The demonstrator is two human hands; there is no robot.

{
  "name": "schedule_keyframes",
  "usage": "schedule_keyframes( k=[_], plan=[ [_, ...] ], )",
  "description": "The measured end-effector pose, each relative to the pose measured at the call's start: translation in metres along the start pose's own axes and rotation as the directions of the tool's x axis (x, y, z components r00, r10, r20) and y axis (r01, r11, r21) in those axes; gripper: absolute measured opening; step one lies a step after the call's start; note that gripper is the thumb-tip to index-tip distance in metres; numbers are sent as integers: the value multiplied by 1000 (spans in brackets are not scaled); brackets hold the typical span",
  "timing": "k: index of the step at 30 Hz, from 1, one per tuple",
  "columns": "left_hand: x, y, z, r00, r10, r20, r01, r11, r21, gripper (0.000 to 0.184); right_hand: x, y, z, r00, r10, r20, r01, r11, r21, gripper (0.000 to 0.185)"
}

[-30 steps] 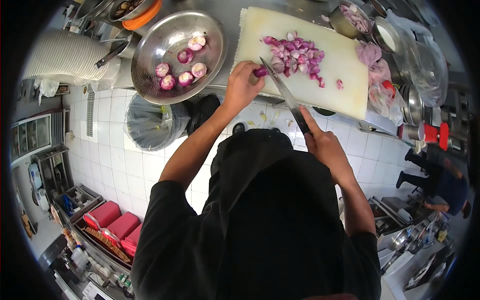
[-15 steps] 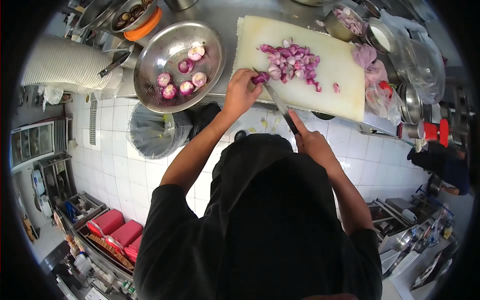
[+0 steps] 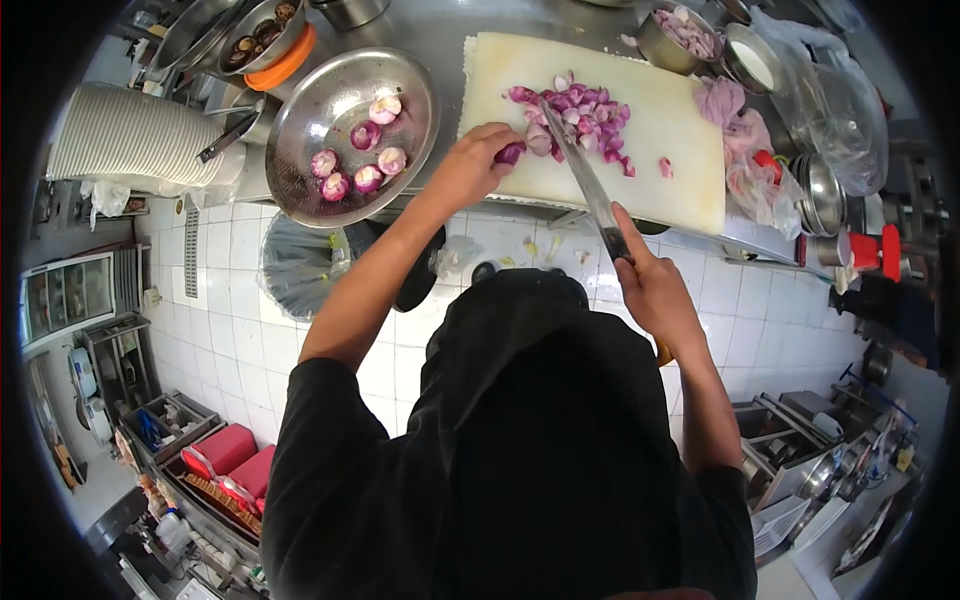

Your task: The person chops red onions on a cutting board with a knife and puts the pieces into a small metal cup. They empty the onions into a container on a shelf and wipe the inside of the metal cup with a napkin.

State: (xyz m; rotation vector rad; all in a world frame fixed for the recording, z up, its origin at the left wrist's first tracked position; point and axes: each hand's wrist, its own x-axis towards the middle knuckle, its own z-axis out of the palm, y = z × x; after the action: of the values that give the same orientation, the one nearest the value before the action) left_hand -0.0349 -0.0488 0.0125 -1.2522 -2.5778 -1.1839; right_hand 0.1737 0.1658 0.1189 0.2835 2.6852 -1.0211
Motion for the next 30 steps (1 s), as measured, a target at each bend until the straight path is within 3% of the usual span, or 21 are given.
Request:
schedule_keyframes(
  k=[3,6,9,15,20,30],
  plan=[
    [-3,14,17,976,-151,-159,150,989,-13,46,-1,-3,2,999,-1,43,1,1000,-15,69],
    [-5,18,24,957,-202,-210,198,979,-37,46,0,-4,3,997,-1,71,5,999,-48,69],
    [-9,19,21,947,-137,-290,120,990,-74,42,-2,-8,1,996,11,85,-5,998,-69,69],
    [-11,9,31,942,-164,-292,118,978,-171,33,-2,-9,0,995,-11,103,20,995,-94,68],
    [-14,14,26,927,-154,-343,100,981,-169,29,-2,-6,4,993,-61,101,72,991,-114,69],
    [-10,8,32,925,-128,-359,78,986,-150,25,1,-21,9,985,32,169,13,966,-258,75]
  ],
)
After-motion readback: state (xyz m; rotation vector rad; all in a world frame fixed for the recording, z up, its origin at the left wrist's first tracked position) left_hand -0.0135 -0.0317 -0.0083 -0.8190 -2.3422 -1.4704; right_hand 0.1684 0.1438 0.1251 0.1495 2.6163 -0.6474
